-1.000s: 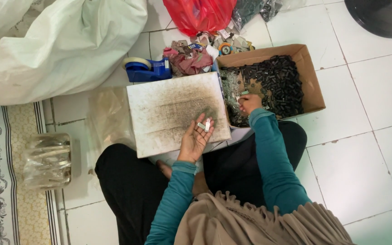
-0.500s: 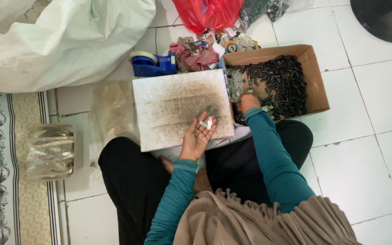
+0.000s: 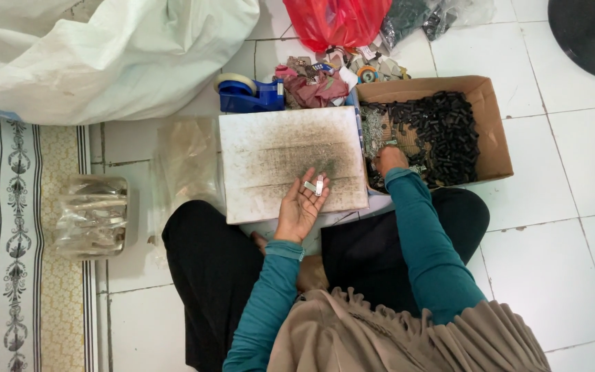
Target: The person sits on the floor and packs small green electronic components into a clear plastic bag. They wipe the components with a pink cloth, arrange them on a white board, and then place them into the bag.
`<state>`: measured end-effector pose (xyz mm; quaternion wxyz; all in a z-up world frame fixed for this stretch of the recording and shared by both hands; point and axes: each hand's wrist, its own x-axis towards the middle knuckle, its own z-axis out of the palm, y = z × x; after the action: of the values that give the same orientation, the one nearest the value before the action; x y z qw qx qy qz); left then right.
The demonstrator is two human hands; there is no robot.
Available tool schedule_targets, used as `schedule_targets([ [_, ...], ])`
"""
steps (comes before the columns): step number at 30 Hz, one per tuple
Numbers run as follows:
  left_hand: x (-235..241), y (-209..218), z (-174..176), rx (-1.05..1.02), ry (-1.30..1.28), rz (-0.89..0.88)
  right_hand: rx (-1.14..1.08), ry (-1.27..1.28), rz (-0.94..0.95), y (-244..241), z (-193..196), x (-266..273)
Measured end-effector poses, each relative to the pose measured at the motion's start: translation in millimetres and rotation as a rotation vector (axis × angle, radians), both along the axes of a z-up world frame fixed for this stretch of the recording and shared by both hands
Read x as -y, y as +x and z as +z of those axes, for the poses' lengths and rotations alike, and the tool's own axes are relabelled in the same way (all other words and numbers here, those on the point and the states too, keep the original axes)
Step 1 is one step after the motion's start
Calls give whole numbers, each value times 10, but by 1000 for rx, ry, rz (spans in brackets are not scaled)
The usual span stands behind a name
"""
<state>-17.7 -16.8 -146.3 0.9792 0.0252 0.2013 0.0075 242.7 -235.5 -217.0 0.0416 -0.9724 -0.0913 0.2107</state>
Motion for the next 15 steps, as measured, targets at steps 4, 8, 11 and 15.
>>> schedule_targets([
  [4,-73,-48,-23,0,-16,27,122,138,-72,219,-501,235],
  [8,-134,-51,1,-4,-12,39,269,489,-208,207,-516,403],
  [11,-158,-35,47,-9,-22,45,59,1103,-524,-214,177,46],
  [15,-184,24,163,-5,-24,51,-35,1430,-671,-738,896,-383],
])
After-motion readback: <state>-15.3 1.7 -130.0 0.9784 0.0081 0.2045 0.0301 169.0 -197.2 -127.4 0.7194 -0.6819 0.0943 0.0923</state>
